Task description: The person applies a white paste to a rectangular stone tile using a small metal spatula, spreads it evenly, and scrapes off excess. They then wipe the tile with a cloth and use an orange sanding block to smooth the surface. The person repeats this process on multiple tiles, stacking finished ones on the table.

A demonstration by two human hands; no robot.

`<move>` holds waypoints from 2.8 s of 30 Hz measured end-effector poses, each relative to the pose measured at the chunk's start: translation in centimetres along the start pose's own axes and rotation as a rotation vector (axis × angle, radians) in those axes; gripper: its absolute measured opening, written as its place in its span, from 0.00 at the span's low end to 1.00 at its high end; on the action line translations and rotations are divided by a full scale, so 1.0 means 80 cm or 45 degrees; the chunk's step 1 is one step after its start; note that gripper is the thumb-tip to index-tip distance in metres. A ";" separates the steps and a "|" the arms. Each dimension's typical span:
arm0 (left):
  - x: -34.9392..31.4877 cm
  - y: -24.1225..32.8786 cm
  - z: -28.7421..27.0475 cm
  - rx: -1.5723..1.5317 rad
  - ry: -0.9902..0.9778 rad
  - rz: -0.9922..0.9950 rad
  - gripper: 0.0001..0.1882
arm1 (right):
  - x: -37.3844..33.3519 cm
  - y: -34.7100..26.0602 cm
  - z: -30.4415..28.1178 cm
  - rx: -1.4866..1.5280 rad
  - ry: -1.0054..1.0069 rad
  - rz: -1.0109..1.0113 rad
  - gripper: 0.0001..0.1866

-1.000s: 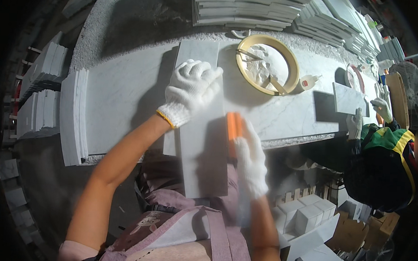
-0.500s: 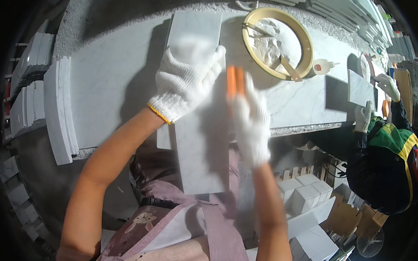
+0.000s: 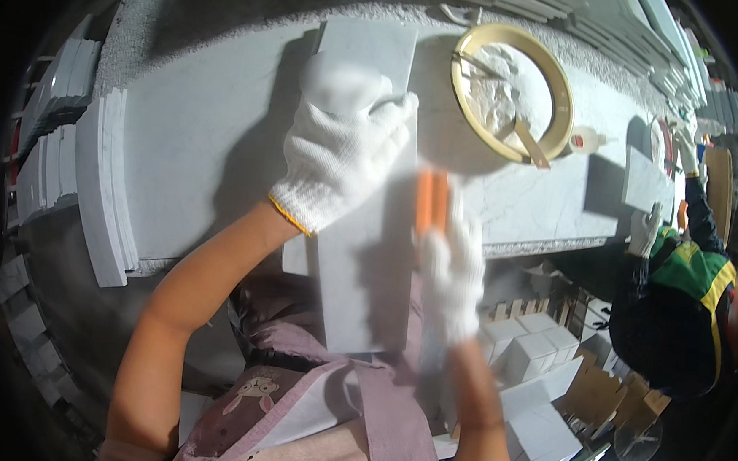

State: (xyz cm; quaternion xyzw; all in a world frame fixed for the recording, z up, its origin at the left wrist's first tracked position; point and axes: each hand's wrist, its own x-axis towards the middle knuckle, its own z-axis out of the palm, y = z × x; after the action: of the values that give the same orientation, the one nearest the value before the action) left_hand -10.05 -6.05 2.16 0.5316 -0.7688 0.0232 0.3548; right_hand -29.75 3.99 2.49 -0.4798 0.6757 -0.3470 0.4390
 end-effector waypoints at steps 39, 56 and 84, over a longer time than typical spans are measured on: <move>0.009 -0.009 0.004 -0.026 0.012 0.149 0.09 | -0.004 0.012 -0.010 -0.295 -0.055 -0.347 0.30; -0.027 0.001 0.015 0.163 -0.030 -0.123 0.23 | -0.030 0.010 -0.014 -0.218 -0.029 -0.676 0.25; 0.005 -0.004 -0.001 -0.008 -0.091 0.116 0.11 | -0.079 0.017 -0.029 -0.078 -0.084 -0.487 0.30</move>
State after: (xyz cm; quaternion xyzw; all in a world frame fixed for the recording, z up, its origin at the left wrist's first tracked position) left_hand -9.81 -6.45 2.36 0.4955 -0.8044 0.0181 0.3274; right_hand -31.37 10.49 3.77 -0.6237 0.5678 -0.3872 0.3723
